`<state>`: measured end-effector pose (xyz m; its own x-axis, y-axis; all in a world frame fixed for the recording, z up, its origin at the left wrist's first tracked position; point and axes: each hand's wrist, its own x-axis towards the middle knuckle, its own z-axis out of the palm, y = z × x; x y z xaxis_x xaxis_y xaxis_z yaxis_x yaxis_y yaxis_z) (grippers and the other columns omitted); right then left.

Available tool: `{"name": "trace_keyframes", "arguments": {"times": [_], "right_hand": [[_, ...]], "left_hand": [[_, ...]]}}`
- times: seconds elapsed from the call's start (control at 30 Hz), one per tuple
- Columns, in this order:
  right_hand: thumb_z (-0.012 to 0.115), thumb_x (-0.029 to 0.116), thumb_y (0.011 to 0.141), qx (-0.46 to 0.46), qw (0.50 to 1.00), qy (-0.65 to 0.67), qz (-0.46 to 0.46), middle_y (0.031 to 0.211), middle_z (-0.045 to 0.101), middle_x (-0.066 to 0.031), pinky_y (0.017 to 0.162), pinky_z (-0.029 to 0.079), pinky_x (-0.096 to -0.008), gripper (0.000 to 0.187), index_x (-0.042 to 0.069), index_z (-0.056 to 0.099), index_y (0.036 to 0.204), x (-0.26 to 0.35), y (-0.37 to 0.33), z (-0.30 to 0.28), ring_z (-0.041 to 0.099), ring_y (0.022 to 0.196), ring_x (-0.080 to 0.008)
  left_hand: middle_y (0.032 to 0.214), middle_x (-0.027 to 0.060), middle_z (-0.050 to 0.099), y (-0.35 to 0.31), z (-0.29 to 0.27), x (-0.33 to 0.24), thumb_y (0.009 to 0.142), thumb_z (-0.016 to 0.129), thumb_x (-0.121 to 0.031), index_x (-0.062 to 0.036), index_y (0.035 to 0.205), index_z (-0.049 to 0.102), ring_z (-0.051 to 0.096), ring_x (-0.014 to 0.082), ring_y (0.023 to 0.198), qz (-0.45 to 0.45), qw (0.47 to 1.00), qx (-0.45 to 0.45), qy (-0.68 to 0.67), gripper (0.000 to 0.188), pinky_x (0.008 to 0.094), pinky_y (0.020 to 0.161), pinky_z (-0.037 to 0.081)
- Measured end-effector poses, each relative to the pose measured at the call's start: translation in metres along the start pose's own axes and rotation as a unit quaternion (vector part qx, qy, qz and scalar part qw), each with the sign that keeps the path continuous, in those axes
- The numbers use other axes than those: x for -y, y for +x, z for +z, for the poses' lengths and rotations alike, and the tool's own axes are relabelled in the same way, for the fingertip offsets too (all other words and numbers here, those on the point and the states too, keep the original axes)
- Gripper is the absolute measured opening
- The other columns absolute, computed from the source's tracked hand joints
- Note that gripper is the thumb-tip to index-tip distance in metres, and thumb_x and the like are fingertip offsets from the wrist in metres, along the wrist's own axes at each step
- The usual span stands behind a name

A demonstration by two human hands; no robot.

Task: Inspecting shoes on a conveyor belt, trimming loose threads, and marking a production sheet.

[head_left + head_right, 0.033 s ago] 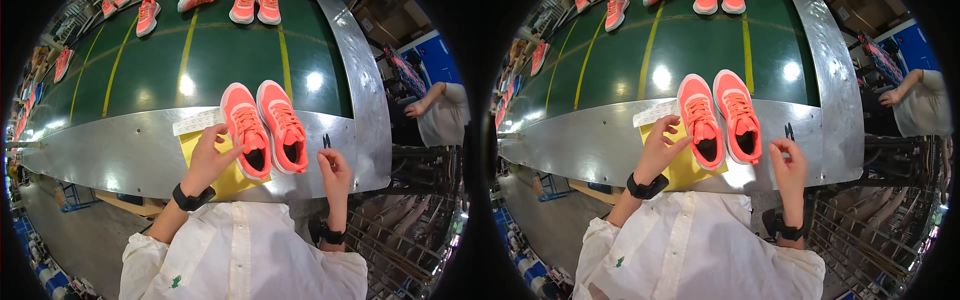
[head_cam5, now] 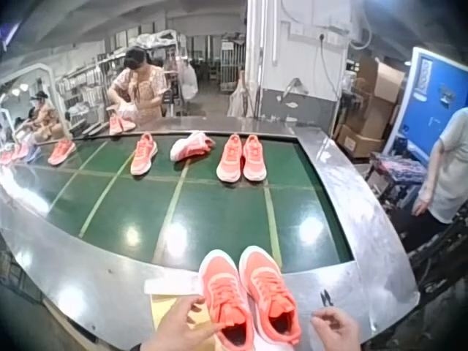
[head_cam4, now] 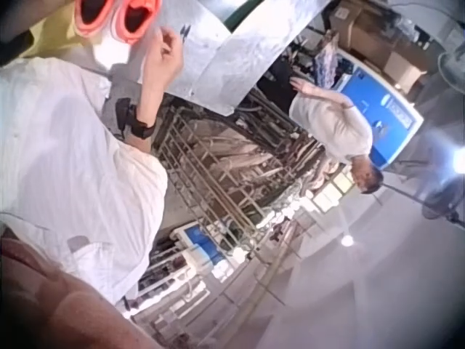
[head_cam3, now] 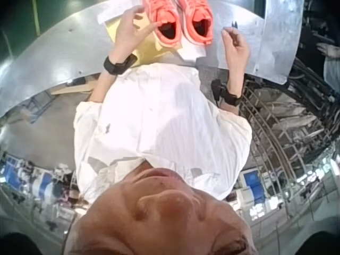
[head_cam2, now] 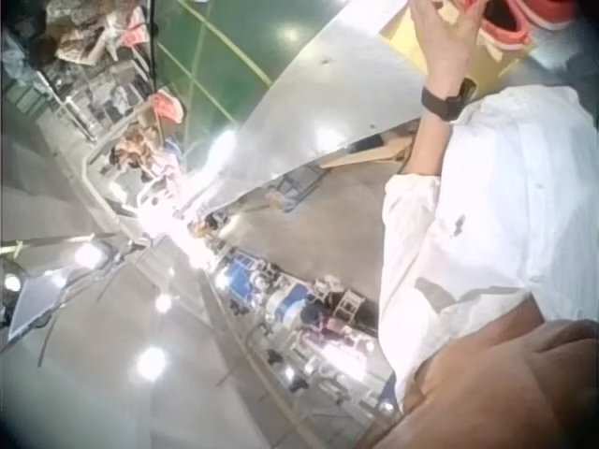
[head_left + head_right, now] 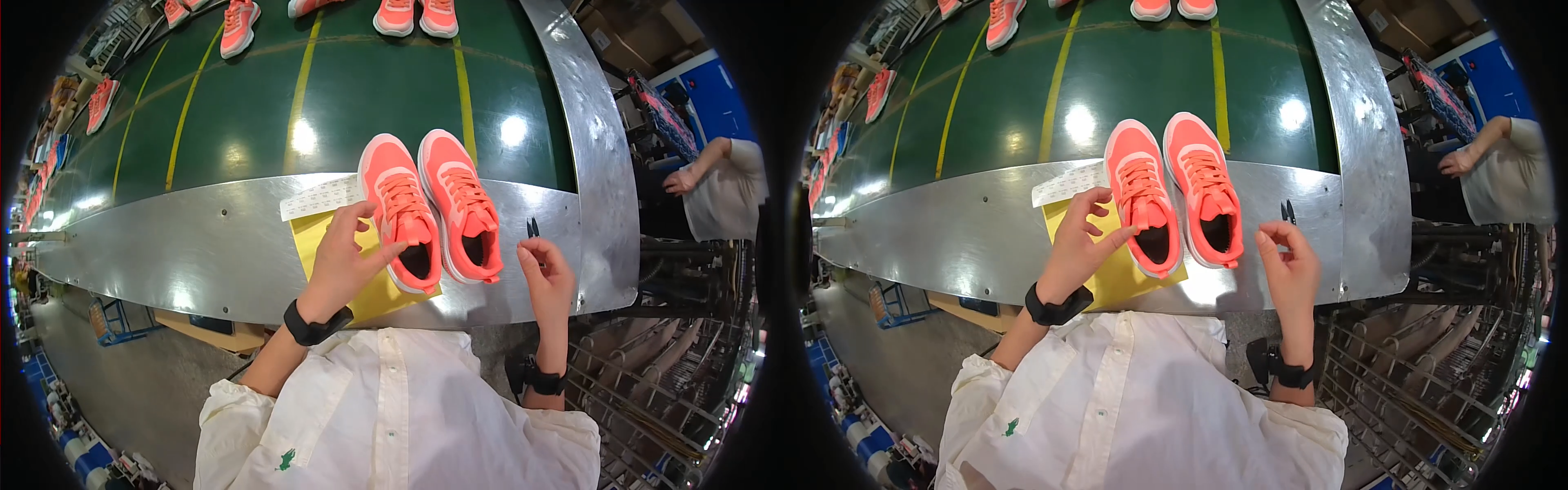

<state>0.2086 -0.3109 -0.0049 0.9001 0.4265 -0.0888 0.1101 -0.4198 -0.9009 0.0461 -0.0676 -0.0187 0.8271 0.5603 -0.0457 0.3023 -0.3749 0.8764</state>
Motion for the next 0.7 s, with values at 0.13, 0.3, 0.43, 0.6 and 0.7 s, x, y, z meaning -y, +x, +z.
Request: {"name": "trace_keyframes", "arguments": {"times": [0.13, 0.3, 0.43, 0.6, 0.7], "right_hand": [[0.069, 0.017, 0.086, 0.084, 0.996, 0.032, 0.022, 0.104, 0.065, -0.0035, 0.075, 0.046, -0.0233, 0.03, 0.005, 0.062, 0.113, -0.013, 0.026, 0.006, 0.059, 0.096, -0.01], [0.072, 0.016, 0.083, 0.208, 0.966, 0.101, 0.113, 0.121, 0.058, -0.0128, 0.094, 0.044, -0.0326, 0.059, -0.001, 0.046, 0.133, -0.028, 0.043, 0.034, 0.053, 0.115, -0.0184], [0.072, 0.011, 0.082, 0.227, 0.959, 0.134, 0.101, 0.127, 0.053, -0.0125, 0.098, 0.043, -0.0335, 0.066, -0.002, 0.039, 0.138, -0.029, 0.031, 0.042, 0.052, 0.118, -0.0204], [0.07, 0.001, 0.077, 0.15, 0.979, 0.119, 0.07, 0.135, 0.047, -0.0143, 0.102, 0.042, -0.0362, 0.074, -0.003, 0.032, 0.141, -0.04, -0.005, 0.04, 0.048, 0.123, -0.0211], [0.07, 0.001, 0.076, 0.117, 0.984, 0.131, 0.033, 0.136, 0.046, -0.0148, 0.103, 0.041, -0.0357, 0.076, -0.003, 0.031, 0.142, -0.043, -0.02, 0.041, 0.048, 0.124, -0.0215]], "left_hand": [[0.128, 0.0087, 0.049, -0.005, 0.008, 0.003, 0.074, 0.08, -0.029, -0.0054, 0.133, 0.042, 0.054, 0.0194, 0.104, 0.032, 0.996, -0.037, 0.075, 0.073, 0.0307, 0.076, 0.048], [0.133, 0.0155, 0.045, -0.01, 0.014, 0.013, 0.074, 0.081, -0.03, -0.0011, 0.14, 0.032, 0.051, 0.0255, 0.117, -0.173, 0.982, 0.037, -0.064, 0.087, 0.0347, 0.086, 0.049], [0.134, 0.0142, 0.046, -0.013, 0.026, 0.013, 0.073, 0.081, -0.025, -0.0006, 0.142, 0.027, 0.052, 0.0225, 0.115, -0.177, 0.97, 0.078, -0.15, 0.091, 0.0349, 0.087, 0.051], [0.129, 0.0165, 0.05, -0.021, 0.018, 0.002, 0.07, 0.081, -0.025, 0.0, 0.142, 0.025, 0.052, 0.0286, 0.116, -0.128, 0.985, 0.098, -0.067, 0.094, 0.0367, 0.086, 0.051], [0.134, 0.0175, 0.045, -0.029, 0.016, -0.003, 0.07, 0.081, -0.024, -0.0012, 0.142, 0.025, 0.048, 0.0305, 0.121, -0.105, 0.986, 0.117, -0.052, 0.095, 0.0386, 0.091, 0.05]]}}
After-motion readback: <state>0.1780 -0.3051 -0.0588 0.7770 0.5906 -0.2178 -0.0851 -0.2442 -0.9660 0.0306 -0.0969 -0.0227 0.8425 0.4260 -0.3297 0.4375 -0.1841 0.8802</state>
